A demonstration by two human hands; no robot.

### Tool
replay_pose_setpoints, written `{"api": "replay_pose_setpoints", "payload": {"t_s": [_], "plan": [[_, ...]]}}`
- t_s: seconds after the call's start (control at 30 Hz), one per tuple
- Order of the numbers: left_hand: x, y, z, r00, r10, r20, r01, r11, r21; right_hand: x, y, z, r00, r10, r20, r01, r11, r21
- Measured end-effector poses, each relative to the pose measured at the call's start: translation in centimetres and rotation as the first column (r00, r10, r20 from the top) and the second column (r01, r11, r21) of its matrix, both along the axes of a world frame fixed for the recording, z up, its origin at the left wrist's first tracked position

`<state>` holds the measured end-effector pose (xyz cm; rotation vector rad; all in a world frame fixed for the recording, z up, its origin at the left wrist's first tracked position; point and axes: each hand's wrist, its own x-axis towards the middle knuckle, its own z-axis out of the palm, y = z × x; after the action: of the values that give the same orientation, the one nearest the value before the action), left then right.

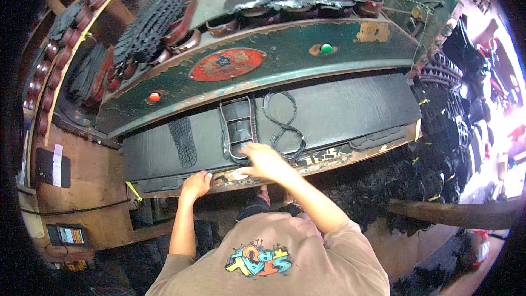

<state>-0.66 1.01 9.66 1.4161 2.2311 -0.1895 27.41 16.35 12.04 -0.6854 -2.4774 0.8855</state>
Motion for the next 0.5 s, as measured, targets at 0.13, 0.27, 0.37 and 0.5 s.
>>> {"api": "replay_pose_setpoints", "payload": {"t_s": [0.13, 0.27, 0.37, 0.5], "plan": [[6.8, 3.3, -3.3, 0.612, 0.077, 0.787, -0.494, 0.814, 0.305, -4.6, -1.0, -2.9, 0.916, -0.121, 0.382, -0.005, 0.95, 0.312], [10.2, 2.2, -5.7, 0.483, 0.236, 0.843, -0.676, 0.713, 0.188, -2.7, -0.8, -3.6, 0.969, 0.058, 0.242, -0.074, 0.995, 0.059], [11.2, 0.3, -6.4, 0.887, -0.002, 0.462, -0.274, 0.804, 0.529, 0.2, -0.7, -2.1, 0.997, 0.07, 0.034, -0.066, 0.991, -0.115], [11.5, -0.2, -5.9, 0.652, 0.147, 0.743, -0.487, 0.833, 0.263, 3.8, -0.6, -0.3, 0.897, -0.24, -0.371, -0.168, 0.59, -0.79]]}}
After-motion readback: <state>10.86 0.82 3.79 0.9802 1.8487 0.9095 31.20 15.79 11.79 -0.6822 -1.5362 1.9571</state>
